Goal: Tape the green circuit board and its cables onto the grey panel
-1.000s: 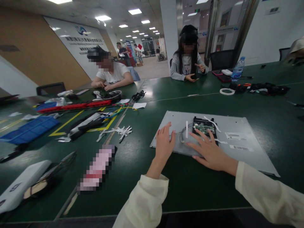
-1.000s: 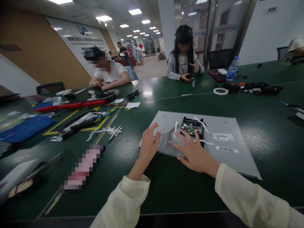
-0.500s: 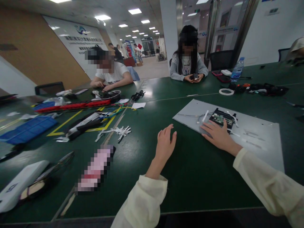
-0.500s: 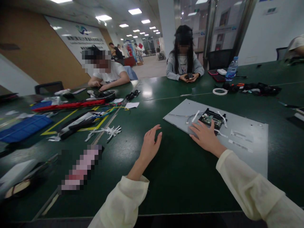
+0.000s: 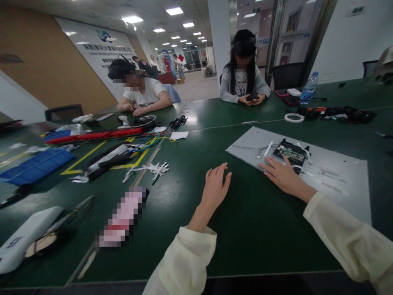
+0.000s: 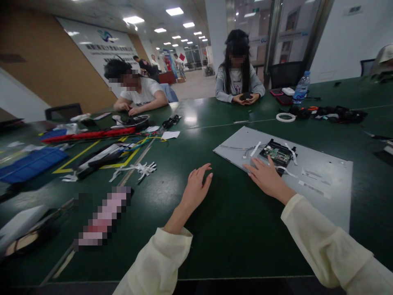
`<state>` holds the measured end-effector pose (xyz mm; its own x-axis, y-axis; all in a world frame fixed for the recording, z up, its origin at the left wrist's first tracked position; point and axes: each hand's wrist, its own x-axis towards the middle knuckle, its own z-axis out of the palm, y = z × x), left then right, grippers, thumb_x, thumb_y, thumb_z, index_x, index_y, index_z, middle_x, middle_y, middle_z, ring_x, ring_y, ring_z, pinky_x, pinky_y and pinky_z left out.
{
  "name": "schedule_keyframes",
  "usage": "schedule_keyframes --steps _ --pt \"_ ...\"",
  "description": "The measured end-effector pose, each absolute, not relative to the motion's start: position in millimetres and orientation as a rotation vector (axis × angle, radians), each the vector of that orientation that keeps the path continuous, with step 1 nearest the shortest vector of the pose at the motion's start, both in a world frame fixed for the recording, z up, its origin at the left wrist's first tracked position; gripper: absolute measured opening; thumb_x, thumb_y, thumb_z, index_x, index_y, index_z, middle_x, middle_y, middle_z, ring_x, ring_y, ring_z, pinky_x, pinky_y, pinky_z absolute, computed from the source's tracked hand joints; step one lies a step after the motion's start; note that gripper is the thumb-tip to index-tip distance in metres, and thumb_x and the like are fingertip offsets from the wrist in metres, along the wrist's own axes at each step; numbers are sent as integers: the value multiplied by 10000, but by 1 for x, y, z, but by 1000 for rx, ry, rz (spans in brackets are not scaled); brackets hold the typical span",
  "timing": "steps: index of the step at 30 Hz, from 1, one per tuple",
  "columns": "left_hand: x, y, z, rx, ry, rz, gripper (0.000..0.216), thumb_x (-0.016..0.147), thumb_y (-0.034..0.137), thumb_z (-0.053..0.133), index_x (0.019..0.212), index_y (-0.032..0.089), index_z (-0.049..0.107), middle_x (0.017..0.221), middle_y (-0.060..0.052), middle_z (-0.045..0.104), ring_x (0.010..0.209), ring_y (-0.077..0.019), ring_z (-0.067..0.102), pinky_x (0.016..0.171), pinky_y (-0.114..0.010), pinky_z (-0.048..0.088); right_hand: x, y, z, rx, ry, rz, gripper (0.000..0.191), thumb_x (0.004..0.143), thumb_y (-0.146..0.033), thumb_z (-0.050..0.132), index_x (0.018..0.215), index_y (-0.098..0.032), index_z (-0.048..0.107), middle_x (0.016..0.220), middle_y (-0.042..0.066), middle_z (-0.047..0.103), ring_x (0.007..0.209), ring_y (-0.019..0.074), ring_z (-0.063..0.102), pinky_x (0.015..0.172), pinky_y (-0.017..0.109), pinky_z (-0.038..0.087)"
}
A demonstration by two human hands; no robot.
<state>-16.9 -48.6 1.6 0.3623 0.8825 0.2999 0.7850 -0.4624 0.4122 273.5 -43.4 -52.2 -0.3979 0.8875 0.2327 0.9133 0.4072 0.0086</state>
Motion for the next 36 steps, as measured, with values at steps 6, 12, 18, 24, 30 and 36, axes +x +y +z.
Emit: schedule_keyframes --steps 6,12,18,24,30,36 --pt "-18 -48 2 2425 1498 686 384 980 380 326 1322 213 379 1249 -57 569 1186 -181 519 1118 -481 268 287 -31 -65 -1716 -2391 -156 502 975 -405 168 1426 -277 346 1433 124 384 1338 293 336 1045 602 249" --pt "-18 -48 0 2466 1482 680 368 983 370 313 1308 215 391 1248 -58 574 1188 -181 520 1112 -472 277 314 -14 -78 -1884 -2253 -229 484 970 -383 161 1380 -283 400 1353 141 438 1284 323 375 988 661 254" --pt "-18 -49 1 2447 1477 667 392 982 386 311 1328 213 376 1255 -59 569 1194 -180 514 1121 -471 264 352 0 -85 -2133 -2040 -159 493 959 -418 171 1356 -277 427 1295 156 452 1215 353 413 936 704 260" --pt "-18 -49 0 2453 1459 606 405 982 398 306 1341 221 371 1281 -57 554 1221 -181 493 1126 -475 262 374 4 -85 -2244 -1919 -144 489 953 -431 184 1343 -279 437 1250 158 471 1197 363 421 901 730 267" --pt "-18 -48 -1 2456 1439 583 408 981 395 314 1347 223 366 1279 -60 556 1223 -194 495 1118 -496 271 389 7 -84 -2260 -1850 -143 501 946 -434 192 1312 -242 476 1185 186 491 1172 398 420 856 755 243" --pt "-17 -48 -1 2470 1435 580 404 977 382 333 1351 232 363 1276 -64 559 1217 -201 505 1107 -504 281 403 9 -82 -2321 -1757 -168 483 930 -417 231 1302 -247 487 1161 180 508 1136 367 436 877 696 281"
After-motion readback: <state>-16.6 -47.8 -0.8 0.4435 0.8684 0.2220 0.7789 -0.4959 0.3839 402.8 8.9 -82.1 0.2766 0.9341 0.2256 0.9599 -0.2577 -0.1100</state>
